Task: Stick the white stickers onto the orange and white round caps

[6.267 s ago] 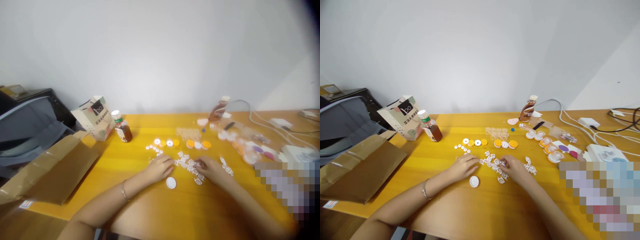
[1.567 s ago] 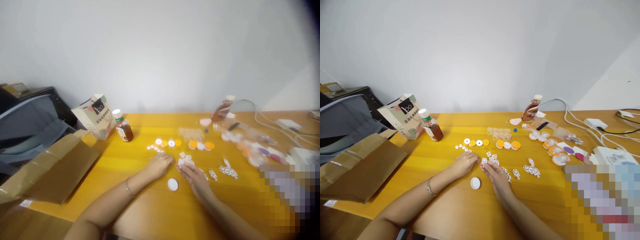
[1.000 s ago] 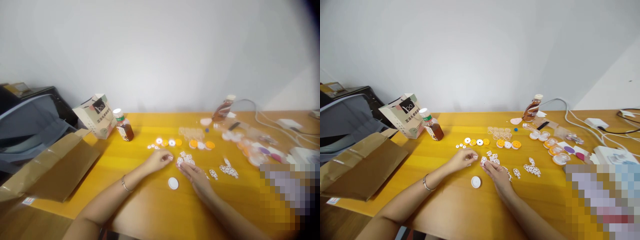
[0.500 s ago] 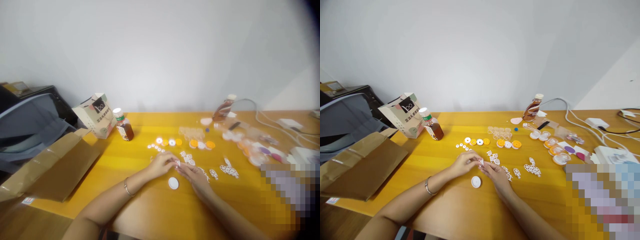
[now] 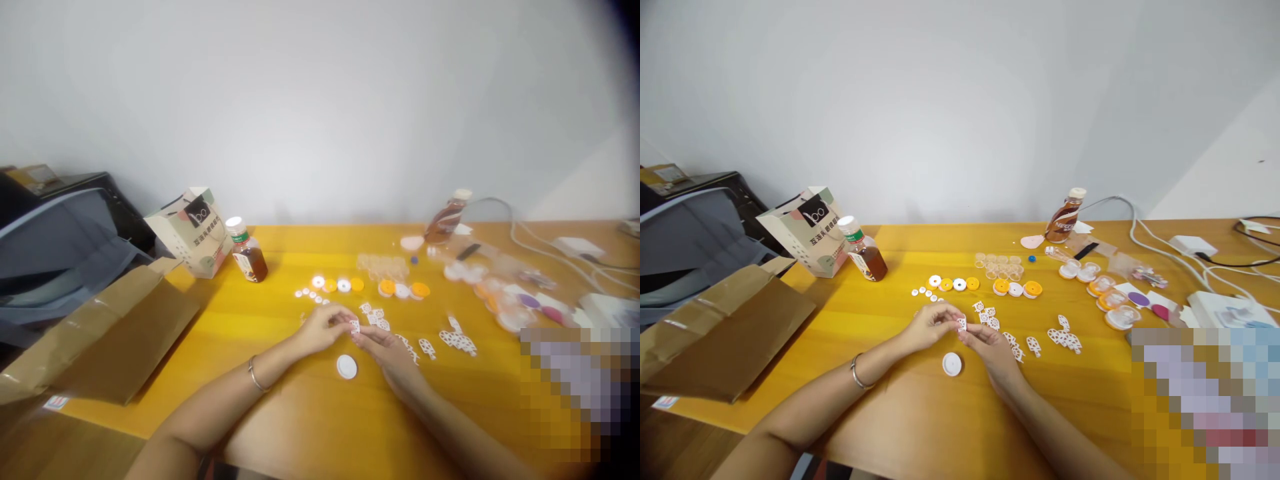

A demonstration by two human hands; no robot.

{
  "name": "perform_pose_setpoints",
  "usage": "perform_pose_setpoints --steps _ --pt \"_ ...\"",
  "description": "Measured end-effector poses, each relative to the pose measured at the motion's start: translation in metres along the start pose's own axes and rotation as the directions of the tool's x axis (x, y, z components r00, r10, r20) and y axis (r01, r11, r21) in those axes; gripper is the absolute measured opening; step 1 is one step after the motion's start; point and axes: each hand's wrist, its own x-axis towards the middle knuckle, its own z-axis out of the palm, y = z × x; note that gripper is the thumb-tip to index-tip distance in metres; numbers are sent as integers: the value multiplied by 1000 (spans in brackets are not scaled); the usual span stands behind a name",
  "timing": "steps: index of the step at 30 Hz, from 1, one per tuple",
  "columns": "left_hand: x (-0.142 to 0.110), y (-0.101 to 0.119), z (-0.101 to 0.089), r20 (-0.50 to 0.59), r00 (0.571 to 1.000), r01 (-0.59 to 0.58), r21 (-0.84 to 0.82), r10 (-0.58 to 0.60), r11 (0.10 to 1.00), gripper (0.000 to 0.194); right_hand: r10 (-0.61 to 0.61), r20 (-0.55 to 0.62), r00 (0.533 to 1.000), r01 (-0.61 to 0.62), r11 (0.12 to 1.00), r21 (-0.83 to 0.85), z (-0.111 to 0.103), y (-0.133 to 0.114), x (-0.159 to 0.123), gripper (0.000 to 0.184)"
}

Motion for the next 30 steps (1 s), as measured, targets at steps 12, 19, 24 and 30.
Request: perform_pose_setpoints --steps 12,19,24,30 --pt "3 1 0 -62 997 36 -128 -44 991 22 107 -87 990 -96 988 121 5 -7 -3 22" --pt "-2 0 7 -176 984 -27 10 28 1000 17 129 -59 990 -112 965 236 7 -12 -8 19" --pt "-4 3 9 -212 975 -54 31 59 998 15 142 -53 988 -122 952 280 6 -12 -8 20" --pt "-4 -1 12 -137 985 77 -178 -102 981 19 119 -62 991 -98 958 270 6 -13 -7 19"
